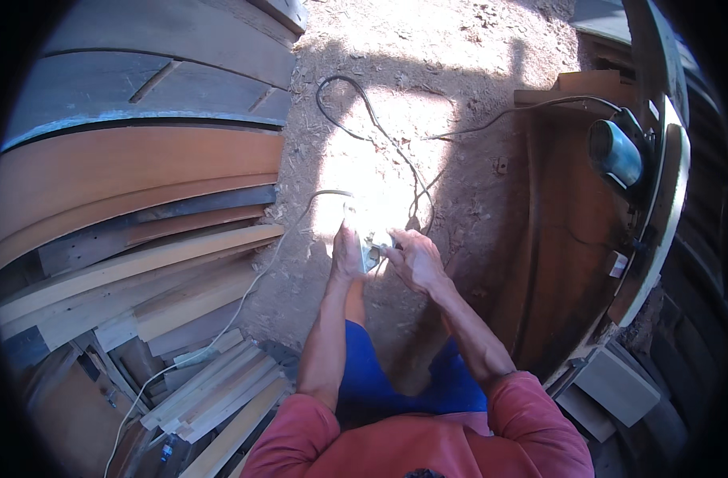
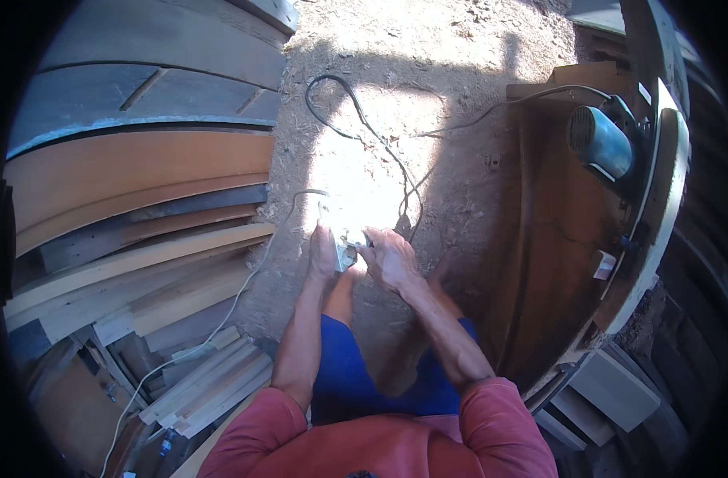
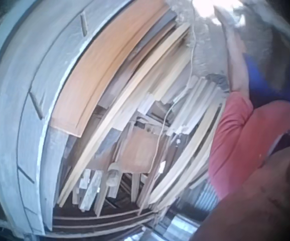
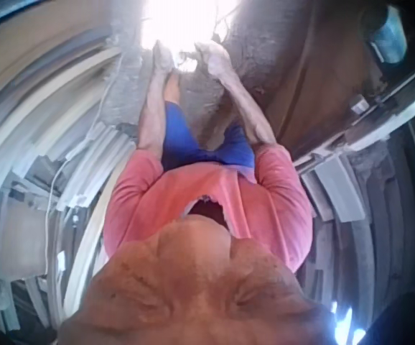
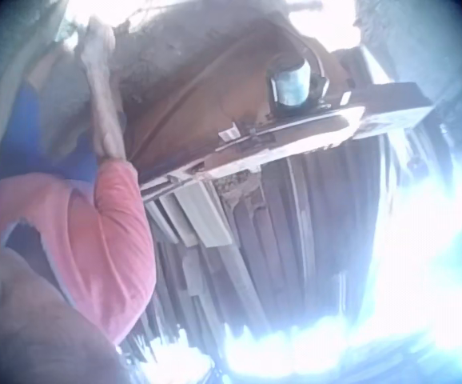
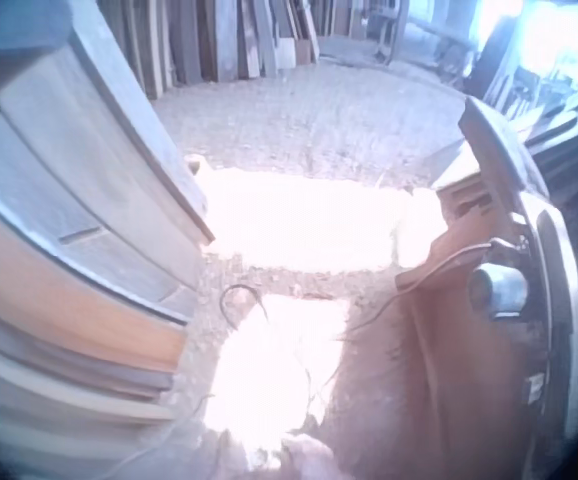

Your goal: The person measures a wooden board with a metal ruler, marks it with a pencil, and checks the alignment on a workbench. The person also plugs in a power cable to an extension cord and handles several stacked wooden boards, turning one over to inspect it.

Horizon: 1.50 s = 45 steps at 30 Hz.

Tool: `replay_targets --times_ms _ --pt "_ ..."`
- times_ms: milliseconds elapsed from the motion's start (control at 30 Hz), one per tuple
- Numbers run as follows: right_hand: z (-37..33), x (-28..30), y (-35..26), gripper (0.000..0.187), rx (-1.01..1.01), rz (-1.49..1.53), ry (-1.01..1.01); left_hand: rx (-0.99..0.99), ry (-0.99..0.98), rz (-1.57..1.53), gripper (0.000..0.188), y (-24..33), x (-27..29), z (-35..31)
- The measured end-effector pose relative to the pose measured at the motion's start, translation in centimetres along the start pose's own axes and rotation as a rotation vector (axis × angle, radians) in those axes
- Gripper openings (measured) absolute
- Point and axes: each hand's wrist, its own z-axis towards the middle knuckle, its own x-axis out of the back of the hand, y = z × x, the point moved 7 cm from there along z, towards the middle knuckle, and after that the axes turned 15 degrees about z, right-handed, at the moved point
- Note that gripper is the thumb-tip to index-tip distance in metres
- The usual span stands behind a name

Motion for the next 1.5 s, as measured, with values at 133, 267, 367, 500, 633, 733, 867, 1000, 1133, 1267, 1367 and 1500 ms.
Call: replay_targets --times_ms 133,267,367,500,633,733,867,1000,1133,1267,1367,1500 --pt "-0.7 1.2 -3.8 0.04 -0.021 -0.086 -0.039 -0.117 0.005 0.164 0.064 5.2 0.3 -1.1" --pt "-1.5 2.2 -5.9 0.035 0.034 -0.14 0.075 -0.156 -0.024 0.167 0.065 8.0 0.4 -1.4" --pt "-2.1 2.8 -7.2 0.033 0.105 -0.154 0.134 -0.07 -0.097 0.201 0.065 8.1 0.5 -1.5" --pt "-2.6 2.9 -8.8 0.028 0.092 -0.107 0.089 0.004 -0.093 0.16 0.067 7.8 0.9 -2.1" --pt "-2.0 2.6 -9.1 0.026 0.042 -0.146 0.028 0.016 -0.092 0.108 0.072 8.3 1.0 -2.8" --pt "-2.0 2.2 -10.4 0.035 0.071 -0.165 0.021 0.07 -0.104 0.021 0.074 6.5 1.6 -2.9" --pt "-2.1 1.9 -10.6 0.027 -0.005 -0.184 -0.039 0.102 -0.158 -0.047 0.073 6.6 1.7 -3.3" --pt "-3.2 3.1 -9.9 0.029 -0.022 -0.104 0.042 0.108 -0.087 -0.17 0.06 10.5 0.6 -4.7" --pt "-5.0 4.5 -8.0 0.032 -0.057 0.044 0.238 0.222 -0.167 -0.43 0.061 7.9 1.3 -5.6" --pt "-8.1 7.1 -6.4 0.038 -0.175 0.248 0.398 0.157 -0.341 -0.515 0.059 11.9 -0.4 -9.1" --pt "-10.3 8.5 -6.6 0.042 -0.21 0.43 0.511 0.145 -0.612 -0.581 0.068 15.7 -3.9 -12.5" --pt "-14.2 12.4 -6.1 0.047 -0.237 0.709 0.577 0.311 -0.751 -0.512 0.071 16.6 -8.1 -14.6"
